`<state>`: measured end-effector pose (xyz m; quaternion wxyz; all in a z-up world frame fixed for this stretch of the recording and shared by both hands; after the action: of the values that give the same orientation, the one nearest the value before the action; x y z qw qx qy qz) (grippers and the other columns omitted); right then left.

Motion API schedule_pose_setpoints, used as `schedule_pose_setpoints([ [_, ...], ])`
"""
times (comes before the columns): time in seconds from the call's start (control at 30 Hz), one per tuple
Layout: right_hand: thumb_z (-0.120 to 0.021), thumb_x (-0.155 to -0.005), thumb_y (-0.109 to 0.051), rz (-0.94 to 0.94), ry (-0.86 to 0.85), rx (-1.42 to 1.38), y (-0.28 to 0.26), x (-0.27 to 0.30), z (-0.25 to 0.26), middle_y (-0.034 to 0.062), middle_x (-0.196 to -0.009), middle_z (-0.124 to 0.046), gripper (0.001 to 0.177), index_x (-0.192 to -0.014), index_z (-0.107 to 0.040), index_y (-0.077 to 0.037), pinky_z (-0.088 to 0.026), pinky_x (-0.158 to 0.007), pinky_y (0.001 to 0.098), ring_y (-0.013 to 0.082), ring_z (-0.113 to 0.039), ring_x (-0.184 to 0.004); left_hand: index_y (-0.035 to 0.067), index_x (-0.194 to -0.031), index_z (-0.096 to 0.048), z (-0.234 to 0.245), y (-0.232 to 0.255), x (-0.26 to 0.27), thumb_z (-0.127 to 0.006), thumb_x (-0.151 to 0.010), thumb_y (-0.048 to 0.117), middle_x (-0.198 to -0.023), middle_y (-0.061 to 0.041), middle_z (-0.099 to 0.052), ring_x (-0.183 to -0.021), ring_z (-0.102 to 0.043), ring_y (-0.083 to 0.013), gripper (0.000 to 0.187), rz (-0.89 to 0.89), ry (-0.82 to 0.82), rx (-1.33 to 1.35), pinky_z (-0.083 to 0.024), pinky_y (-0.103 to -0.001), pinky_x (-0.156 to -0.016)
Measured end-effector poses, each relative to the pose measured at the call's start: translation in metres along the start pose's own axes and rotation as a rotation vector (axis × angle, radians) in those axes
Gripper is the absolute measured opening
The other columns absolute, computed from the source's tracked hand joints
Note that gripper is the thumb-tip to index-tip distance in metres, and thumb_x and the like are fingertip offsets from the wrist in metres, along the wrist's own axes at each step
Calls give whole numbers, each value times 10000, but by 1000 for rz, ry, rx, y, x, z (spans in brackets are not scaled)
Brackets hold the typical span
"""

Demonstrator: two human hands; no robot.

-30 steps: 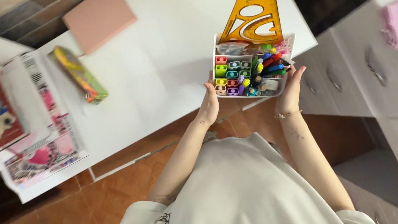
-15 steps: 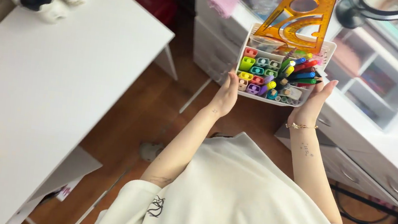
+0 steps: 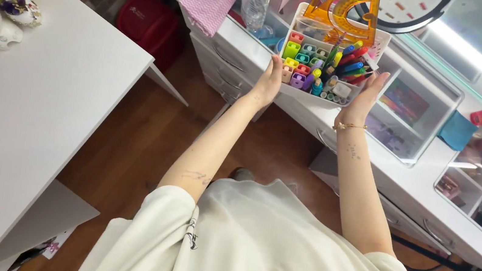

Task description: Organizing stationery items on a desk and folding wrapping paper.

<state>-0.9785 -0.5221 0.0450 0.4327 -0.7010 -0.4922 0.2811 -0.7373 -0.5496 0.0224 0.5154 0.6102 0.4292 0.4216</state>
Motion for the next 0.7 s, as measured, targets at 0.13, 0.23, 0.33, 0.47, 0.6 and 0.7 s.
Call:
schedule_pose_setpoints([
  [0.13, -421, -939, -759, -36, 2, 23, 17, -16, -11, 103, -1598, -475, 927, -1516, -481, -36, -290, -1232, 423, 258, -453, -1456, 57, -1624, -183, 24, -8, -18, -59, -749, 963, -1571, -173, -435, -1487, -369, -293, 1266, 51, 68, -57, -241, -409, -1219],
  [0.23, -414, -903, -786, -135, 0, -31, 45, -30, -13, 92, -1618, -438, 977, -1557, -401, -60, -269, -1230, 436, 261, -420, -1479, 37, -1621, -192, 38, -10, -30, -40, -748, 968, -1594, -166, -402, -1505, -323, -286, 1285, 43, 93, -70, -204, -409, -1232],
  [0.33, -437, -892, -806, -167, 34, -50, 65, -44, -7, 90, -1656, -378, 1036, -1596, -312, -57, -251, -1250, 450, 273, -375, -1521, 22, -1614, -222, 47, -18, -46, -15, -742, 963, -1489, -201, -532, -1435, -450, -314, 1300, 57, 97, -98, -269, -400, -1216],
  [0.47, -417, -953, -741, -98, 84, 83, 77, -55, 12, 72, -1710, -232, 978, -1639, -196, -79, -169, -1251, 432, 231, -236, -1559, 8, -1639, -247, 49, -33, -63, -50, -784, 954, -1536, -253, -430, -1465, -391, -364, 1290, 30, 67, 107, -239, -423, -1211],
  [0.6, -404, -1035, -536, 37, -39, -52, 69, -53, -4, 134, -1557, -440, 702, -1527, -342, -39, -361, -1192, 428, 286, -455, -1427, 62, -1638, -40, 65, -56, -50, -74, -780, 914, -1715, -119, -119, -1587, -146, -239, 1210, 144, 199, 416, -126, -387, -1263],
  [0.7, -416, -1052, -434, 84, 214, -28, 82, -25, 22, 114, -1237, -610, 501, -1302, -526, -14, -478, -949, 401, 252, -603, -1123, -11, -1631, -98, 91, -36, 5, -61, -868, 893, -1733, -182, -97, -1602, -65, -273, 1184, -25, 293, 84, -58, -385, -1272],
])
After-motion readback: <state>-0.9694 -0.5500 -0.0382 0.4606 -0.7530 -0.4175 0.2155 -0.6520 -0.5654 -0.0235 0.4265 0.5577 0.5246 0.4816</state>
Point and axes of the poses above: each hand's wrist, its own x-axis away from the middle knuckle, its own z-axis out of the back of the hand, y = z × x, the point moved 9 cm from there along -x, towards the middle knuckle
